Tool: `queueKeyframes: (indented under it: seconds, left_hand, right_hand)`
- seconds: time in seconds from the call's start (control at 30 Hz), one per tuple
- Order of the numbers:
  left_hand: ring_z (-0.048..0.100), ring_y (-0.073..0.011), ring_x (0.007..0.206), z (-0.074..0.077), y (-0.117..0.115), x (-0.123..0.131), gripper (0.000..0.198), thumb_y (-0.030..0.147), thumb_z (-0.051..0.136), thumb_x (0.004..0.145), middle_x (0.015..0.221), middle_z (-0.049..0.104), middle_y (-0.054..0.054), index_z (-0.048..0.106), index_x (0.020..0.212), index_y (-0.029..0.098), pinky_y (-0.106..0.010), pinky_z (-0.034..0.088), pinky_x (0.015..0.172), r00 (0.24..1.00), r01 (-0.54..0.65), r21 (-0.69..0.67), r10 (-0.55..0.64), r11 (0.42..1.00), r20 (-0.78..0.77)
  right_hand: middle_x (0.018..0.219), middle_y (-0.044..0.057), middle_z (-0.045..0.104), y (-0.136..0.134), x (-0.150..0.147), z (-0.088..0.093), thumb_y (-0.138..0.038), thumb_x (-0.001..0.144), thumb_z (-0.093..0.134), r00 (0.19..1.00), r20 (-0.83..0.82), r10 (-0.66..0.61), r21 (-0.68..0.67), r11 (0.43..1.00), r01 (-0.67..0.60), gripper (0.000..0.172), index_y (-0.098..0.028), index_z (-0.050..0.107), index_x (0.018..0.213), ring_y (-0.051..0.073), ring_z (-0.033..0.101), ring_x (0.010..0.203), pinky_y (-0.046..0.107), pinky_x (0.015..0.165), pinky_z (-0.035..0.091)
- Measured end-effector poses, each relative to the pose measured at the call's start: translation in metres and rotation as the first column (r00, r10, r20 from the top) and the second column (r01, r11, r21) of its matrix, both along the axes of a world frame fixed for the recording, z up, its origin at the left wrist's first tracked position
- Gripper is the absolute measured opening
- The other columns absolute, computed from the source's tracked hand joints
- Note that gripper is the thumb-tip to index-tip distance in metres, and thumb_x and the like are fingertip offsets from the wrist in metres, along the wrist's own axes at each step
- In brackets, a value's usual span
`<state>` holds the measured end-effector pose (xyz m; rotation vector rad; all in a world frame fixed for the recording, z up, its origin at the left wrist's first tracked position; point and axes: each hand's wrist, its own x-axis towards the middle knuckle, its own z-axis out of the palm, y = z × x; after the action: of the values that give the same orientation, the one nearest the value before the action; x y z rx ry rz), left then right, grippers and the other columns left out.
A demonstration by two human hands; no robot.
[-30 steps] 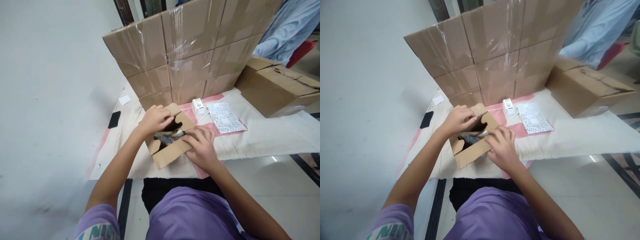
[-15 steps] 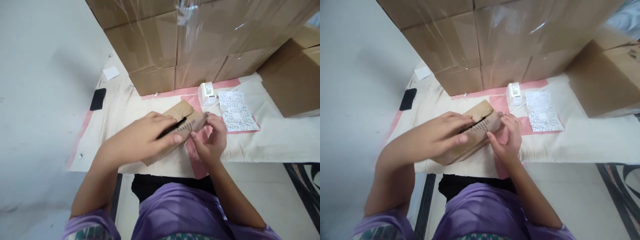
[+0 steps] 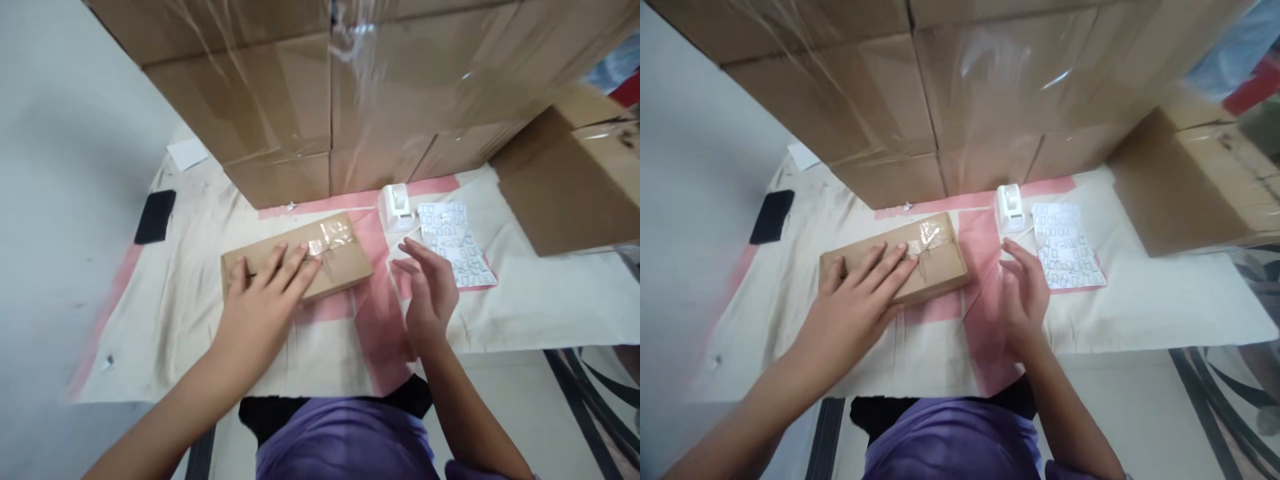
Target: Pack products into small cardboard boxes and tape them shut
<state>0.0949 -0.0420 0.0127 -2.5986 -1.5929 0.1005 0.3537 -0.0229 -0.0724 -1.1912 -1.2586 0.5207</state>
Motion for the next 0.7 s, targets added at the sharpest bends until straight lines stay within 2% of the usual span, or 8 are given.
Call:
queueKeyframes:
  seconds: [0.1, 0.2, 0.3, 0.33, 0.43, 0.5, 0.57, 0.7]
  left_hand:
    - [0.042, -0.0417, 0.151, 0.008, 0.017, -0.004, 0.061, 0.024, 0.053, 0.098, 0.166, 0.041, -0.011, 0.043, 0.159, 0.023, -0.074, 0.031, 0.117, 0.999, -0.032, 0.034, 0.031, 0.999, 0.043]
    - [0.044, -0.0432, 0.148, 0.006, 0.015, 0.037, 0.060, 0.036, 0.059, 0.096, 0.161, 0.048, -0.019, 0.050, 0.152, 0.016, -0.069, 0.030, 0.120, 0.981, -0.002, 0.127, -0.023, 0.992, 0.195]
    - [0.043, -0.0294, 0.150, -0.021, 0.017, 0.108, 0.056, 0.033, 0.056, 0.096, 0.160, 0.051, -0.009, 0.049, 0.151, 0.028, -0.048, 0.036, 0.122, 0.795, 0.314, 0.286, -0.416, 0.905, 0.442]
    - [0.044, -0.0258, 0.150, -0.034, 0.023, 0.133, 0.057, 0.032, 0.056, 0.096, 0.161, 0.048, -0.008, 0.047, 0.152, 0.030, -0.041, 0.039, 0.121, 0.721, 0.369, 0.256, -0.449, 0.894, 0.528]
    - [0.044, -0.0324, 0.147, -0.073, 0.056, 0.193, 0.072, 0.032, 0.068, 0.086, 0.165, 0.040, -0.015, 0.043, 0.153, 0.023, -0.047, 0.042, 0.118, 0.634, 0.103, -0.021, -0.049, 0.995, 0.772]
    - [0.032, -0.0402, 0.153, -0.094, 0.083, 0.217, 0.097, 0.034, 0.080, 0.073, 0.169, 0.027, -0.019, 0.033, 0.157, 0.023, -0.058, 0.035, 0.122, 0.500, -0.035, -0.195, 0.186, 0.980, 0.846]
    - [0.025, -0.0404, 0.157, -0.110, 0.105, 0.225, 0.107, 0.034, 0.084, 0.068, 0.171, 0.022, -0.017, 0.026, 0.158, 0.028, -0.061, 0.028, 0.125, 0.341, -0.045, -0.235, 0.236, 0.971, 0.910]
    - [0.029, -0.0303, 0.157, -0.131, 0.130, 0.214, 0.099, 0.025, 0.076, 0.080, 0.169, 0.024, -0.015, 0.016, 0.158, 0.030, -0.050, 0.028, 0.129, 0.011, -0.152, -0.199, 0.203, 0.968, 0.979]
  right_hand:
    - [0.123, 0.006, 0.072, 0.049, 0.037, 0.000, -0.041, 0.098, 0.055, 0.986, -0.109, -0.126, -0.197, 0.975, 0.102, 0.026, -0.026, 0.076, 0.107, 0.026, 0.065, 0.120, 0.041, 0.091, 0.059]
    - [0.112, 0.004, 0.074, 0.100, 0.062, -0.002, -0.046, 0.095, 0.057, 0.980, -0.126, -0.155, -0.418, 0.904, 0.089, 0.030, -0.025, 0.077, 0.092, 0.023, 0.067, 0.107, 0.033, 0.083, 0.055]
    - [0.091, 0.005, 0.075, 0.134, 0.069, -0.008, -0.054, 0.092, 0.060, 0.975, -0.167, -0.145, -0.570, 0.821, 0.025, 0.037, -0.022, 0.075, 0.081, 0.020, 0.067, 0.087, 0.030, 0.072, 0.052]
    - [0.083, 0.005, 0.073, 0.140, 0.069, -0.010, -0.057, 0.091, 0.061, 0.975, -0.170, -0.143, -0.609, 0.793, 0.010, 0.040, -0.022, 0.073, 0.077, 0.019, 0.066, 0.078, 0.030, 0.067, 0.051]
    - [0.065, 0.003, 0.066, 0.151, 0.074, -0.015, -0.062, 0.087, 0.064, 0.976, -0.173, -0.132, -0.670, 0.742, -0.018, 0.045, -0.021, 0.067, 0.070, 0.017, 0.059, 0.058, 0.032, 0.058, 0.047]
    - [0.065, 0.002, 0.065, 0.155, 0.079, -0.017, -0.060, 0.084, 0.066, 0.965, -0.235, -0.118, -0.659, 0.749, -0.068, 0.041, -0.022, 0.064, 0.070, 0.017, 0.060, 0.059, 0.031, 0.056, 0.046]
    - [0.074, 0.003, 0.070, 0.156, 0.084, -0.018, -0.052, 0.079, 0.071, 0.948, -0.309, -0.080, -0.627, 0.767, -0.140, 0.032, -0.022, 0.065, 0.072, 0.017, 0.064, 0.069, 0.028, 0.058, 0.047]
    - [0.077, 0.004, 0.073, 0.154, 0.085, -0.017, -0.039, 0.069, 0.074, 0.948, -0.317, -0.029, -0.644, 0.740, -0.193, 0.020, -0.020, 0.069, 0.072, 0.016, 0.062, 0.070, 0.026, 0.058, 0.045]
